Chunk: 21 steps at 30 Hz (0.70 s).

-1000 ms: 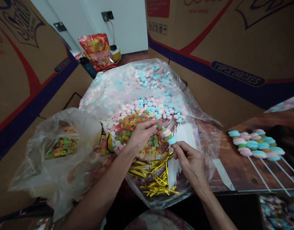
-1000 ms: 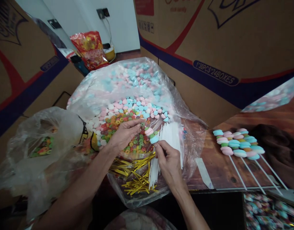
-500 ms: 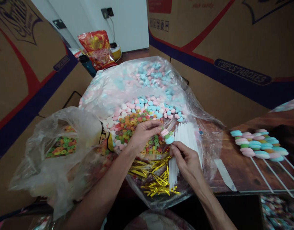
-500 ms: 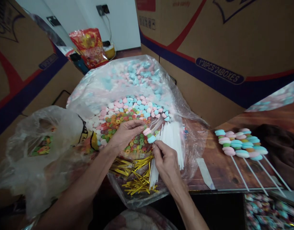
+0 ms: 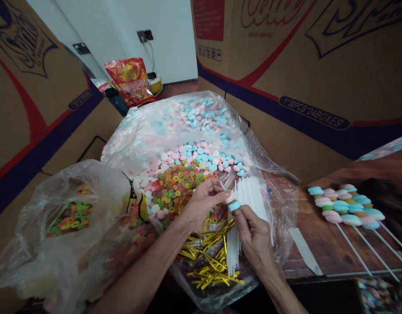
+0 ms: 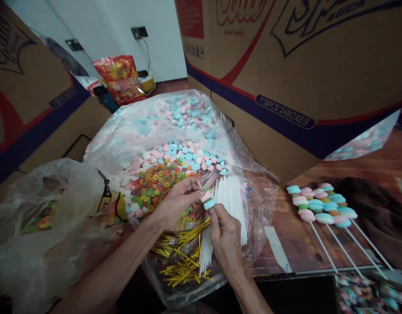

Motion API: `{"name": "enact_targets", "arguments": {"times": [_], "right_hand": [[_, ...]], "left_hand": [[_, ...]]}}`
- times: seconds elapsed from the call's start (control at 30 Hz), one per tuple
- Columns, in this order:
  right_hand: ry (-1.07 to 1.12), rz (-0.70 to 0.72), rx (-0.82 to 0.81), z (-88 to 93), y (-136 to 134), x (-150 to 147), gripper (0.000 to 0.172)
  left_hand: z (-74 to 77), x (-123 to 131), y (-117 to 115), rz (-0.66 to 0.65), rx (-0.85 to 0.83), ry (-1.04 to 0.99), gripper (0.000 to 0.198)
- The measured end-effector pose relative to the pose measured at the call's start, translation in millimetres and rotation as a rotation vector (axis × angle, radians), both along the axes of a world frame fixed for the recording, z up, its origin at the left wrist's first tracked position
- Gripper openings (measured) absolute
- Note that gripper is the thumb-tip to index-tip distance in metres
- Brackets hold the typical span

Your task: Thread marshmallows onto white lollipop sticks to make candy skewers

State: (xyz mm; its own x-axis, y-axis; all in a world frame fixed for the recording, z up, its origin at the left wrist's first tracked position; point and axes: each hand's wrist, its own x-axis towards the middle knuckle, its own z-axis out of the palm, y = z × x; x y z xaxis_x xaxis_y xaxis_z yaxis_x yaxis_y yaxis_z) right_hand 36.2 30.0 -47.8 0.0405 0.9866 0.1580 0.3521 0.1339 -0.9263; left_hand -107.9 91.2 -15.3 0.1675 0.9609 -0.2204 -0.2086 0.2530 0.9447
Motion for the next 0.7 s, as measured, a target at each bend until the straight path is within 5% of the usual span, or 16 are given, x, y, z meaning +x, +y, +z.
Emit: {"name": "enact_targets", "arguments": {"times": [0.13, 0.27, 0.4, 0.53, 0.7], "right_hand": [[0.136, -0.143, -0.056, -0.1, 4, 1, 0.034], [0.246, -0.207, -0.083, 1.1, 10, 6, 0.036], [0.272, -0.212, -0.103, 1.9, 9, 8, 0.036], [0.245, -0.21, -0.112, 2.8, 8, 8, 0.033], [0.212, -0.2, -0.099, 5.8, 8, 8, 0.033]], "left_hand": [[6.1, 13, 27, -0.01, 0.106, 0.151, 0.026], [3.7, 25, 56, 0.049, 0.409, 0.808, 0.018], [-6.3, 34, 68, -0.001, 0.472, 1.291, 0.025], [-11.8, 36, 69, 0.048, 0.464, 1.314, 0.025], [-7.0, 24, 66, 0.107, 0.48, 1.041, 0.014]]}}
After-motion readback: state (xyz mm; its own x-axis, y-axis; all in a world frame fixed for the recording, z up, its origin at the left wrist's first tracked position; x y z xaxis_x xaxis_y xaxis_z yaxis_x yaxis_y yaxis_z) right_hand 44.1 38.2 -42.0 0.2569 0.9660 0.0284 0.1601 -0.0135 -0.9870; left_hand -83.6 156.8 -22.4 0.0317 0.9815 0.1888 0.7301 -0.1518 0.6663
